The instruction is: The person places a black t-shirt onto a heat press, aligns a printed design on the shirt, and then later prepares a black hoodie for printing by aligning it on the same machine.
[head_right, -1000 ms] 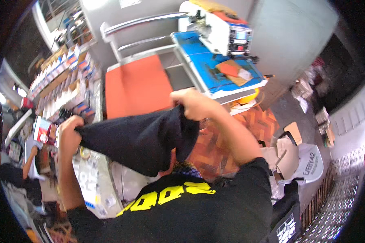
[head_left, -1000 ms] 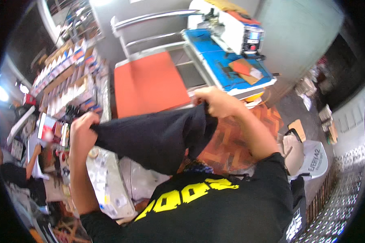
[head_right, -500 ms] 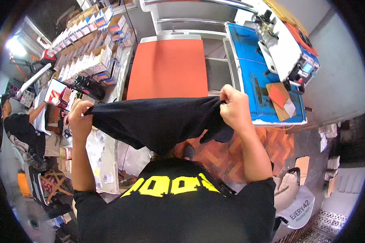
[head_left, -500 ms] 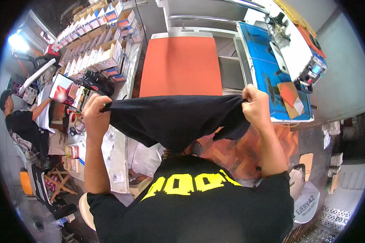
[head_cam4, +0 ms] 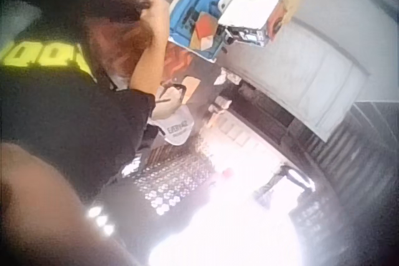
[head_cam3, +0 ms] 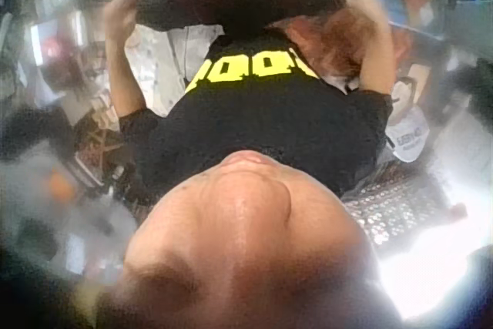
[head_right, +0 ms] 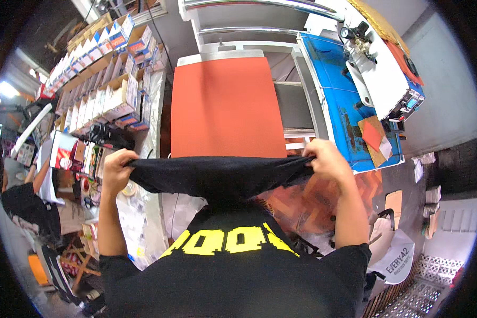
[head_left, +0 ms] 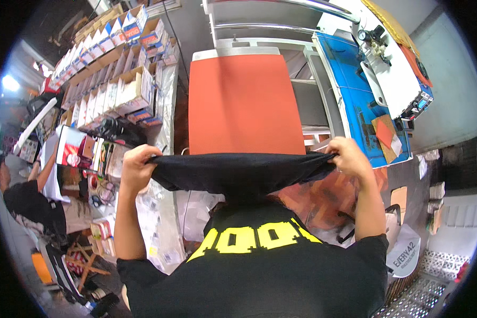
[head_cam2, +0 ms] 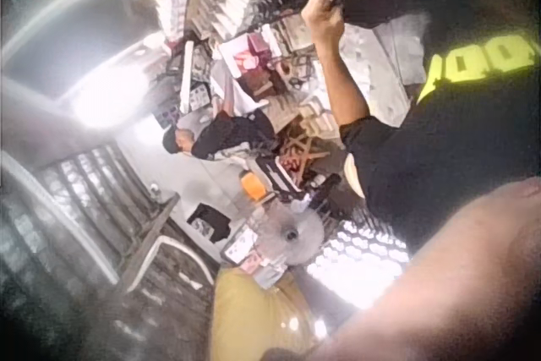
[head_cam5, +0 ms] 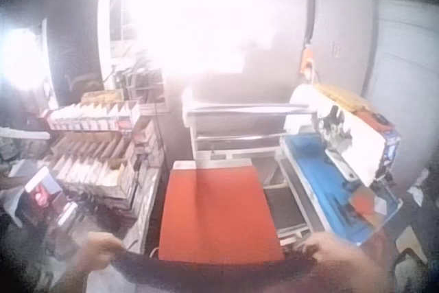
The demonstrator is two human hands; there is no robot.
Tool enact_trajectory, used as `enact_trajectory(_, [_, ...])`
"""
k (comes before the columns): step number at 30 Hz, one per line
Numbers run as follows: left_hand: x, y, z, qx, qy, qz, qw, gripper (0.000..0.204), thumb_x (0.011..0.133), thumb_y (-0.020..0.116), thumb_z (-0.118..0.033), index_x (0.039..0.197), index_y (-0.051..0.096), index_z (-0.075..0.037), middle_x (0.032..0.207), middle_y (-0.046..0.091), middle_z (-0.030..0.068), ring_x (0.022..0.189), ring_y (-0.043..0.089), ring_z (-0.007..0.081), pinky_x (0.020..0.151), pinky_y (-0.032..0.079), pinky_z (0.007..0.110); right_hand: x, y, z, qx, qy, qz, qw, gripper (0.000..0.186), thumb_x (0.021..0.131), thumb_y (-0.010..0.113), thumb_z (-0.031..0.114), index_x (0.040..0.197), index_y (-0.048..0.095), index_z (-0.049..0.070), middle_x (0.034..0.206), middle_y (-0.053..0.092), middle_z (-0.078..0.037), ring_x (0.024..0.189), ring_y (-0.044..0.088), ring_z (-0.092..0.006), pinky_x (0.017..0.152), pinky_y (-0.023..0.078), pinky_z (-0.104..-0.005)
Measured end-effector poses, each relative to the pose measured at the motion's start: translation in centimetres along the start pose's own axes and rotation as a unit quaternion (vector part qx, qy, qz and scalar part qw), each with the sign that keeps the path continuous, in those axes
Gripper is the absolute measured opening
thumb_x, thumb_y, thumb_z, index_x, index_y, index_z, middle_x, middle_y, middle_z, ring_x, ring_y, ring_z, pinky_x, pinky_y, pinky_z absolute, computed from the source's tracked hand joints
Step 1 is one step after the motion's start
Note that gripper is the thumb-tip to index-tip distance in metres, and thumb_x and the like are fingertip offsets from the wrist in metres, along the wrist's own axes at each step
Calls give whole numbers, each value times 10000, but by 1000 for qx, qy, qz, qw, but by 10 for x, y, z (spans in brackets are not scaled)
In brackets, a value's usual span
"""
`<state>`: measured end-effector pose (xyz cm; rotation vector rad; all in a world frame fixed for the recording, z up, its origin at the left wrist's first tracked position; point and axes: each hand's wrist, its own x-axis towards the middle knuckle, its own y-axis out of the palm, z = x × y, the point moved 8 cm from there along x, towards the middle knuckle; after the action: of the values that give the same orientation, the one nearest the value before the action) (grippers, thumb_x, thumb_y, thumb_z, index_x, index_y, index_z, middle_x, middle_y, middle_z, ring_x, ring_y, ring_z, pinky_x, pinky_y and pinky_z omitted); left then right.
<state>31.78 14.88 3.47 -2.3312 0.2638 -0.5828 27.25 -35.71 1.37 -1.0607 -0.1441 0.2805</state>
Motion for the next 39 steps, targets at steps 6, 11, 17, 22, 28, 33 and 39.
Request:
enact_trajectory(6, [61, -43, 11, -49, -17, -184, 982, 279, 735, 635, 149, 956, 715, -1, 786, 628, 68, 759, 612, 165, 743, 474, 273, 53, -90, 31, -115, -6, -348, 930, 149, 688, 513, 39, 799, 602, -3, 758, 546, -211, 765, 563, -432, 685, 455, -487])
enact_trajectory(11, [145, 72, 91, 193, 65, -143, 969, 317, 899, 641, -33, 1214, 653, -4, 1056, 649, 179, 998, 641, 365, 889, 509, 430, 94, -51, -36, -136, 40, -339, 930, 178, 832, 699, 203, 940, 726, 63, 946, 693, -163, 946, 651, -374, 829, 533, -460])
enact_trajectory(17, [96, 199, 61, 147, -3, -89, 985, 294, 870, 682, -105, 1154, 659, -31, 1136, 630, 161, 1107, 587, 350, 992, 450, 444, -94, -118, -160, -211, 332, -470, 791, 236, 876, 690, 282, 918, 750, 58, 943, 726, -164, 941, 684, -356, 836, 539, -462])
enact_trajectory(22, [101, 236, 73, 199, -29, -97, 975, 267, 874, 659, -141, 1128, 645, -60, 1132, 631, 126, 1113, 559, 330, 985, 420, 455, -174, -131, -280, -91, 487, -366, 788, 519, 820, 739, 480, 1169, 705, 97, 1279, 639, -150, 1242, 537, -385, 1043, 432, -494])
enact_trajectory(28, [97, 223, 79, 206, -33, -95, 973, 244, 867, 652, -125, 1100, 643, -55, 1122, 627, 120, 1105, 551, 331, 969, 417, 449, -111, -132, -254, -127, 494, -208, 835, 722, 692, 824, 596, 1279, 682, 201, 1501, 433, -88, 1379, 370, -378, 1066, 325, -612])
enact_trajectory(33, [96, 226, 77, 184, -22, -102, 977, 222, 867, 655, -110, 1080, 649, -48, 1116, 628, 124, 1094, 557, 328, 972, 415, 443, -112, -136, -275, -101, 505, -181, 838, 788, 634, 873, 578, 1273, 665, 166, 1453, 490, -94, 1374, 385, -378, 1053, 330, -628])
enact_trajectory(39, [95, 223, 66, 188, 1, -132, 973, 193, 863, 667, -90, 1049, 655, -41, 1070, 647, 112, 1041, 593, 308, 953, 420, 421, -111, -136, -299, -115, 481, -154, 856, 831, 620, 863, 619, 1264, 659, 136, 1435, 550, -88, 1362, 429, -387, 1027, 359, -657])
